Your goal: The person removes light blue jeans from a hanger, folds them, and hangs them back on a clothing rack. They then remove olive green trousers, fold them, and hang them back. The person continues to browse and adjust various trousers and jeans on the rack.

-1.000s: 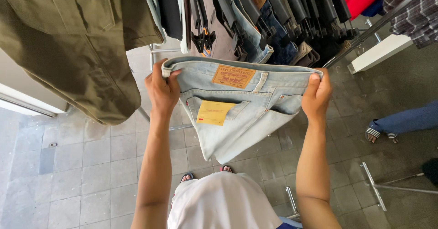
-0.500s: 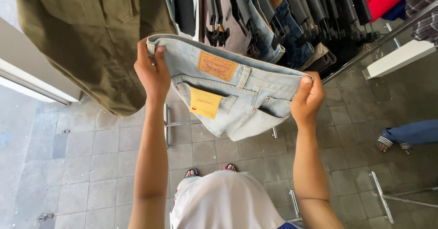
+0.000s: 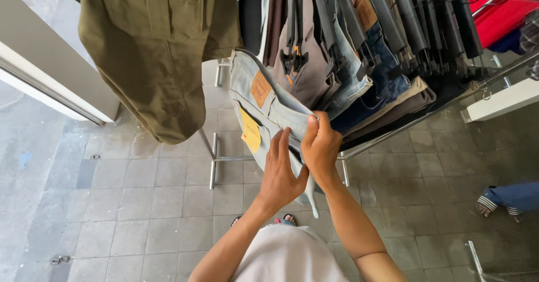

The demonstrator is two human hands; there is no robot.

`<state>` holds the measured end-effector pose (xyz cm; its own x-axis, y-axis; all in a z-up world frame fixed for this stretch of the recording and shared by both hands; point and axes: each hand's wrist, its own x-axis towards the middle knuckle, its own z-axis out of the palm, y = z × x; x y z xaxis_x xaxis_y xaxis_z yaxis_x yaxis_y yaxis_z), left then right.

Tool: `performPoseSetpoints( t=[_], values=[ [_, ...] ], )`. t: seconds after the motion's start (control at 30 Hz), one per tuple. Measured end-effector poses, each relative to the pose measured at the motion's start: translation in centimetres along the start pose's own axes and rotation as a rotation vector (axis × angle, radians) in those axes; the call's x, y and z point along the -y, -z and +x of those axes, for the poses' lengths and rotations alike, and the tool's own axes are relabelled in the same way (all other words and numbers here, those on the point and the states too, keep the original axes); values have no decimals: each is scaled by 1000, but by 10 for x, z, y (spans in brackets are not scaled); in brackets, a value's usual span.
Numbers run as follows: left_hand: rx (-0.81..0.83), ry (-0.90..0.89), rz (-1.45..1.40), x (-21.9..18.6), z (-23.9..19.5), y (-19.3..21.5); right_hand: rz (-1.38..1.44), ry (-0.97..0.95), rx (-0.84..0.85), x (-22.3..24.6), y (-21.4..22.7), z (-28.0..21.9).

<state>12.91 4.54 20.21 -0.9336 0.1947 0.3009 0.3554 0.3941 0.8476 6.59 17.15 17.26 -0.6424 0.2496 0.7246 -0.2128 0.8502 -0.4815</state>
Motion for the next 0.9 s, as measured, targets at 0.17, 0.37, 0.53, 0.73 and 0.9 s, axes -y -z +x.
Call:
performPoseSetpoints(
  t=[0.17, 0.37, 0.53, 0.73, 0.9],
  values=[
    [-19, 140, -151, 7, 1, 9, 58, 31, 203, 39, 2, -2],
    [-176, 248, -1, 64, 0, -2, 81, 122, 512, 60, 8, -10],
    [-179, 282, 128, 76, -1, 34, 428, 93, 648, 60, 25, 28],
    [120, 89, 54, 68, -3, 95, 555, 621, 672, 63, 19, 40],
    [83, -39, -183, 60, -3, 125, 595, 501, 585, 83, 3, 28]
  ],
)
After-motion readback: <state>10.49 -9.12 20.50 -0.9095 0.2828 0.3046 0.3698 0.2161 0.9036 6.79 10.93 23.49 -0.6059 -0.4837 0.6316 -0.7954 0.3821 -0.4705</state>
